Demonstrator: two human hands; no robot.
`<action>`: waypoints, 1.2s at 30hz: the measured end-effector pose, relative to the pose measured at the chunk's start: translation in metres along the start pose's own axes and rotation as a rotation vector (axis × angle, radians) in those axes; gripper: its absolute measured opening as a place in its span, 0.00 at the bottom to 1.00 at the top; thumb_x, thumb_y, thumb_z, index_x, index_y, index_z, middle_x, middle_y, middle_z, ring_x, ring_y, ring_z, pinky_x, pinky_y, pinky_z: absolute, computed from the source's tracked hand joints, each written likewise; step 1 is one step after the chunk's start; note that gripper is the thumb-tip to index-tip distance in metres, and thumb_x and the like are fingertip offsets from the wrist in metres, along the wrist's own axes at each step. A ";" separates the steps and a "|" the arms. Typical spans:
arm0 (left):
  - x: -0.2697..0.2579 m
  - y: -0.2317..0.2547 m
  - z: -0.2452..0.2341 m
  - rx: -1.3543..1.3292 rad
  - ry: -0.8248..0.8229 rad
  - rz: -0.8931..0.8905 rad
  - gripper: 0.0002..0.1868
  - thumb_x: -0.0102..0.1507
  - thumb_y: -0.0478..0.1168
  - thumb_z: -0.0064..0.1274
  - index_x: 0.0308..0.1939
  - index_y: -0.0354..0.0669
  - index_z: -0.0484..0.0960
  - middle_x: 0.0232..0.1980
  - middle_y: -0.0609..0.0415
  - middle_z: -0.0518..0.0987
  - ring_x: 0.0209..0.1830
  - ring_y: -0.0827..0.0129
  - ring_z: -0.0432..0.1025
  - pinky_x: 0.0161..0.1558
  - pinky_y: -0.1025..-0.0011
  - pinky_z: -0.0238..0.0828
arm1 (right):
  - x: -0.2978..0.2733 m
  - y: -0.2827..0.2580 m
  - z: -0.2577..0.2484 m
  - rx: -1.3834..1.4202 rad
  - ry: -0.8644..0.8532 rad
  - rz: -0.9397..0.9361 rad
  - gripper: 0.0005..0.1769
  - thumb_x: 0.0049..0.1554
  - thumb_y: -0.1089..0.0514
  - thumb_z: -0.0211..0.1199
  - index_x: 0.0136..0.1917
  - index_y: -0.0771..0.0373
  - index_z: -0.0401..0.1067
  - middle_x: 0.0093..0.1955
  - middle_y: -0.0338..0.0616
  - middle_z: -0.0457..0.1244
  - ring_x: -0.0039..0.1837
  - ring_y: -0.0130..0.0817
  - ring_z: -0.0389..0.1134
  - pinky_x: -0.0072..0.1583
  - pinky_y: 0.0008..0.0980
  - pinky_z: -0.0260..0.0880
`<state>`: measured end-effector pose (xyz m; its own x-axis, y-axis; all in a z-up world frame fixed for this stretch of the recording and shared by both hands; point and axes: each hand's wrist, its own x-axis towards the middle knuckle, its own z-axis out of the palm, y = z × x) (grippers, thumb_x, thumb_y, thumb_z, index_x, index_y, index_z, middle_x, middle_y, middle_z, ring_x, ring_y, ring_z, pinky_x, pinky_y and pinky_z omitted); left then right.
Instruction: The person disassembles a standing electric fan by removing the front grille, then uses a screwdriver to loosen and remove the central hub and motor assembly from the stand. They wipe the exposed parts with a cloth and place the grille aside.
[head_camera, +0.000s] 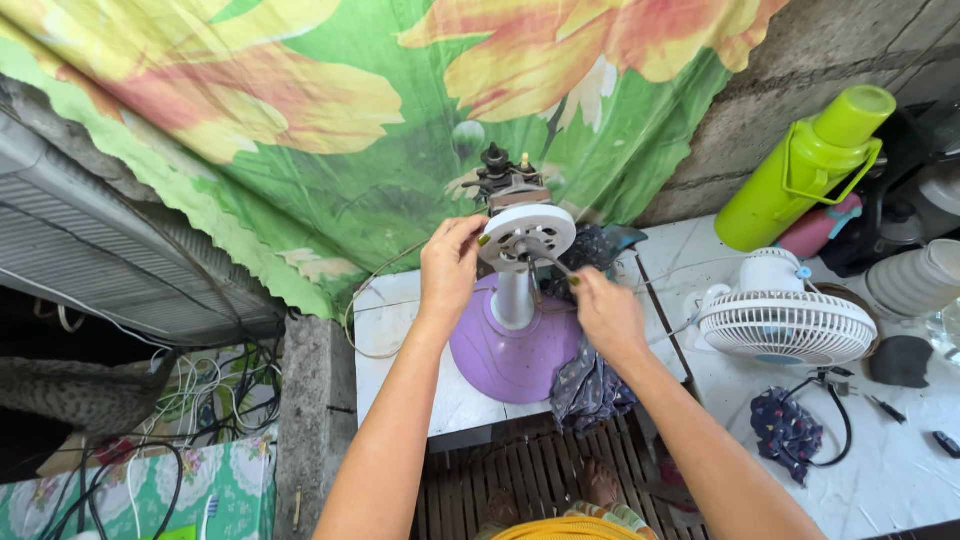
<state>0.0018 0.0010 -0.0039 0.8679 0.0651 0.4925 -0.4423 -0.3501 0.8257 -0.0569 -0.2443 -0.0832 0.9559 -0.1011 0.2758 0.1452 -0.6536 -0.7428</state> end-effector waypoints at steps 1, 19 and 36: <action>0.000 0.001 0.000 -0.003 0.000 0.006 0.14 0.63 0.24 0.52 0.50 0.36 0.83 0.45 0.49 0.81 0.41 0.66 0.77 0.46 0.72 0.73 | 0.002 0.000 0.000 -0.011 -0.020 0.008 0.13 0.65 0.54 0.51 0.53 0.60 0.74 0.43 0.55 0.70 0.44 0.55 0.71 0.44 0.47 0.68; -0.007 -0.002 0.006 -0.011 0.042 -0.019 0.13 0.63 0.24 0.53 0.49 0.37 0.84 0.45 0.49 0.81 0.42 0.63 0.77 0.46 0.72 0.73 | 0.013 0.004 -0.024 -0.120 -0.126 -0.080 0.13 0.64 0.50 0.56 0.52 0.58 0.76 0.39 0.54 0.69 0.42 0.52 0.72 0.42 0.42 0.68; -0.007 0.003 0.003 0.029 0.033 -0.003 0.14 0.63 0.24 0.52 0.50 0.38 0.83 0.45 0.49 0.81 0.42 0.62 0.77 0.45 0.70 0.73 | 0.049 -0.013 -0.068 -0.101 -0.586 0.001 0.18 0.62 0.47 0.54 0.43 0.63 0.75 0.34 0.43 0.68 0.39 0.34 0.67 0.46 0.34 0.67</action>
<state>-0.0051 -0.0036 -0.0061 0.8609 0.0966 0.4995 -0.4329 -0.3767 0.8190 -0.0297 -0.2919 -0.0184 0.9419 0.3102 -0.1287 0.1466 -0.7246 -0.6734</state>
